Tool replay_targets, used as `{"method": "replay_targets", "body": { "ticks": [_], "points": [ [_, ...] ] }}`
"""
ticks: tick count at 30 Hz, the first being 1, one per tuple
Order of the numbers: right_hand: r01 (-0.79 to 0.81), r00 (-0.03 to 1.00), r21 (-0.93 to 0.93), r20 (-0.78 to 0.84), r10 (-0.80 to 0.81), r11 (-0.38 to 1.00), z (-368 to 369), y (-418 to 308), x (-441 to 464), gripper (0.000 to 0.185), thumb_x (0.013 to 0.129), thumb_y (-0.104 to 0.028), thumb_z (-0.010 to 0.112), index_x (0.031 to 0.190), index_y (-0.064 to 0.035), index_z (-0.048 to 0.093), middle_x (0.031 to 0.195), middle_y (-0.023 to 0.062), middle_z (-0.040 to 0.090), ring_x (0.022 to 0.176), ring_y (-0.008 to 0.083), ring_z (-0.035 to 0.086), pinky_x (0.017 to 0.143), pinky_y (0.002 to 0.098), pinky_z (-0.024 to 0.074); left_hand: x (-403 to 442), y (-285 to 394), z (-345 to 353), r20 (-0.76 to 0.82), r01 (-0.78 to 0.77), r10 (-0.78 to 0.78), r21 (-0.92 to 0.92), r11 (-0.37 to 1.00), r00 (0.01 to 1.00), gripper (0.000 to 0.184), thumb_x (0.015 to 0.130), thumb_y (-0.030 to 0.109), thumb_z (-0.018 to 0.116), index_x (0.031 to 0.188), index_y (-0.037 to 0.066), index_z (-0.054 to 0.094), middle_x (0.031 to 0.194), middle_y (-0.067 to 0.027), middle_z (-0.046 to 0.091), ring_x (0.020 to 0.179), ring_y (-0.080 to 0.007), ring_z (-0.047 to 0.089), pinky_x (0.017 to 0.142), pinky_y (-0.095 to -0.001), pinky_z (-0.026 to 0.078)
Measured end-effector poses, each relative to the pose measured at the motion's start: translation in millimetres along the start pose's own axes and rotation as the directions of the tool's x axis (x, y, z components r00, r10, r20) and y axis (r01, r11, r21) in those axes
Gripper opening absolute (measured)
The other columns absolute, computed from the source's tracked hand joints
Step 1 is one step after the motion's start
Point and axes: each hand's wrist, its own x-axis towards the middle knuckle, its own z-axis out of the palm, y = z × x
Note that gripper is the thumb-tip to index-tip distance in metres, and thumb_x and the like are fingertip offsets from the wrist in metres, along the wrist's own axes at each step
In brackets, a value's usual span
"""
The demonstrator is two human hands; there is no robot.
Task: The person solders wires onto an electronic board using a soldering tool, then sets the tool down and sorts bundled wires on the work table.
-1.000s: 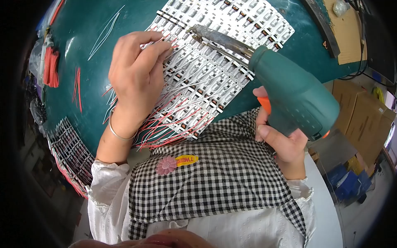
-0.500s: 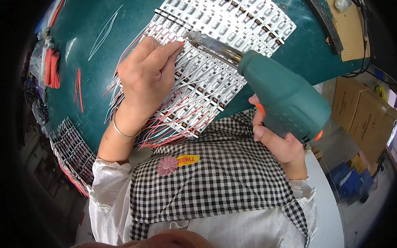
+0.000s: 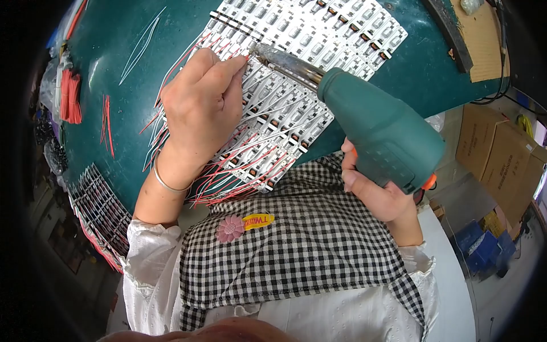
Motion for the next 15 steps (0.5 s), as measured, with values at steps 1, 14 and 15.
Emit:
{"method": "replay_targets", "body": {
  "ticks": [1, 14, 15],
  "points": [
    [0.004, 1.000, 0.002, -0.018, -0.004, 1.000, 2.2, -1.0, -0.7, 0.049, 0.077, 0.000, 0.068, 0.119, 0.0087, 0.046, 0.080, 0.0124, 0.056, 0.060, 0.0167, 0.057, 0.051, 0.0262, 0.0474, -0.1, 0.2, -0.2, 0.001, 0.003, -0.003, 0.000, 1.000, 1.000, 0.015, 0.069, -0.002, 0.066, 0.084, 0.001, 0.067, 0.072, -0.0089, 0.048, 0.057, -0.0247, 0.056, 0.048, -0.0371, 0.045],
    [0.021, 1.000, -0.134, 0.010, -0.020, 0.991, -1.1, -9.3, -2.6, 0.024, 0.074, 0.009, 0.065, 0.097, 0.0020, 0.061, 0.079, 0.0067, 0.062, 0.069, 0.0148, 0.058, 0.061, 0.0283, 0.0487, 1.8, -0.9, -0.5, -0.027, -0.006, 0.005, -0.015, 1.000, 1.000, 0.017, 0.071, -0.004, 0.074, 0.086, 0.005, 0.072, 0.068, -0.0047, 0.053, 0.053, -0.0200, 0.054, 0.047, -0.0327, 0.042],
    [-0.018, 1.000, -0.087, -0.009, 0.018, 0.996, -1.0, -11.3, -3.1, 0.018, 0.074, 0.010, 0.067, 0.089, -0.0004, 0.066, 0.082, 0.0040, 0.064, 0.072, 0.0133, 0.059, 0.064, 0.0283, 0.0488, 1.3, -0.5, -0.5, -0.028, -0.003, 0.002, -0.014, 1.000, 1.000, 0.017, 0.071, -0.004, 0.074, 0.085, 0.005, 0.072, 0.068, -0.0046, 0.053, 0.053, -0.0200, 0.054, 0.047, -0.0327, 0.042]
  ]
}}
